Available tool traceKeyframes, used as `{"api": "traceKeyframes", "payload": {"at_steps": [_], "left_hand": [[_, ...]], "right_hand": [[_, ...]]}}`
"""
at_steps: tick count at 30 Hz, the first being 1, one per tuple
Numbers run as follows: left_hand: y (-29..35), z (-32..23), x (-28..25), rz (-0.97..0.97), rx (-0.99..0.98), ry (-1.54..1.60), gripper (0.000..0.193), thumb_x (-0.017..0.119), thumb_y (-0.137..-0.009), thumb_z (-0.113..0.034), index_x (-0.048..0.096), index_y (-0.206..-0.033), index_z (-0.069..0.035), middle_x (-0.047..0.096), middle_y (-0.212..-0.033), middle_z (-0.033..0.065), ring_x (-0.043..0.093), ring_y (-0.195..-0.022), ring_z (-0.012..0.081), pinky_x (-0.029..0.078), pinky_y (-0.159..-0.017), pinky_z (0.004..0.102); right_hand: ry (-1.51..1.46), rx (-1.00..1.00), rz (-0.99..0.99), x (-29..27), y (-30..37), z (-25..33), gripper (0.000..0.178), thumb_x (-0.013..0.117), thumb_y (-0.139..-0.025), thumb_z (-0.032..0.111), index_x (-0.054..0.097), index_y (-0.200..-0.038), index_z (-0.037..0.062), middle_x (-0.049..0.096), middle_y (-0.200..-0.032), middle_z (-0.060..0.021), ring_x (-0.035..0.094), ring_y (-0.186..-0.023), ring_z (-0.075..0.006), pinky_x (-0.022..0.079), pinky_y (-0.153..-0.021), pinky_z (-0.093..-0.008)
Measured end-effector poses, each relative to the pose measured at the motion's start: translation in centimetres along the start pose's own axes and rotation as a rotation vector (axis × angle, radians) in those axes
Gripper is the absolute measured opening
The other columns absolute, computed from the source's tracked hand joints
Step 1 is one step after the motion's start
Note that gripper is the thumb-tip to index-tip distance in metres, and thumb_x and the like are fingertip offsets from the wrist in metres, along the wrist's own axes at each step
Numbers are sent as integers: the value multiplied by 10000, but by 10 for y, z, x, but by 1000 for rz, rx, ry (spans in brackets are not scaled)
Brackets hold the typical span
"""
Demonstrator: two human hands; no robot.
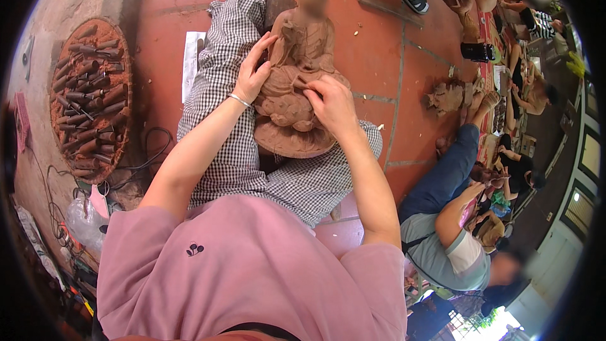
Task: The person sits on the floor and carves a wooden figurine by hand, shaping and smoothing its surface. The person rotates the figurine to work on different sides and continues refining the details throughout the clip.
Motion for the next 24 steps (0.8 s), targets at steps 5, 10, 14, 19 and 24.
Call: {"api": "traceKeyframes", "payload": {"at_steps": [5,10,14,19,24], "left_hand": [[-2,1,2,-24,-3,17,588,535,-814,-219,512,-1377,-50,390,-1498,241,414,-1378,346,357,-1103,386],[1,-1,0,-30,-9,-6,566,520,-819,-190,521,-1367,-48,407,-1482,246,430,-1363,347,363,-1096,383],[2,0,0,-59,-1,4,551,514,-820,-179,531,-1356,-49,441,-1455,246,435,-1358,346,362,-1095,383],[-1,-1,-2,-86,7,47,521,508,-826,-154,551,-1338,-64,472,-1439,208,556,-1226,300,444,-1006,345],[2,-2,0,-51,-56,39,522,493,-849,-142,536,-1363,-65,479,-1443,157,508,-1279,248,423,-1034,343]], "right_hand": [[-84,-41,-99,12,-22,5,150,680,-838,118,703,-920,-5,643,-828,-148,633,-794,-343,493,-709,-408],[-42,-75,-76,13,-29,8,143,678,-834,112,706,-918,0,632,-813,-154,629,-782,-337,490,-696,-400],[-88,16,21,5,-5,-4,125,689,-832,75,721,-930,5,652,-841,-140,633,-755,-273,494,-696,-332],[-64,-20,-89,19,-41,9,132,677,-822,111,692,-875,-9,655,-848,-163,644,-797,-352,503,-717,-409],[49,-26,-14,0,-11,1,125,683,-819,113,696,-882,6,655,-854,-155,643,-796,-343,505,-719,-406]]}}
Point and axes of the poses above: each hand's wrist, its own y-axis away from the middle knuckle, its own x-axis out of the palm, z = x × y, the point moved 6 cm from there along -y, towards the middle knuckle
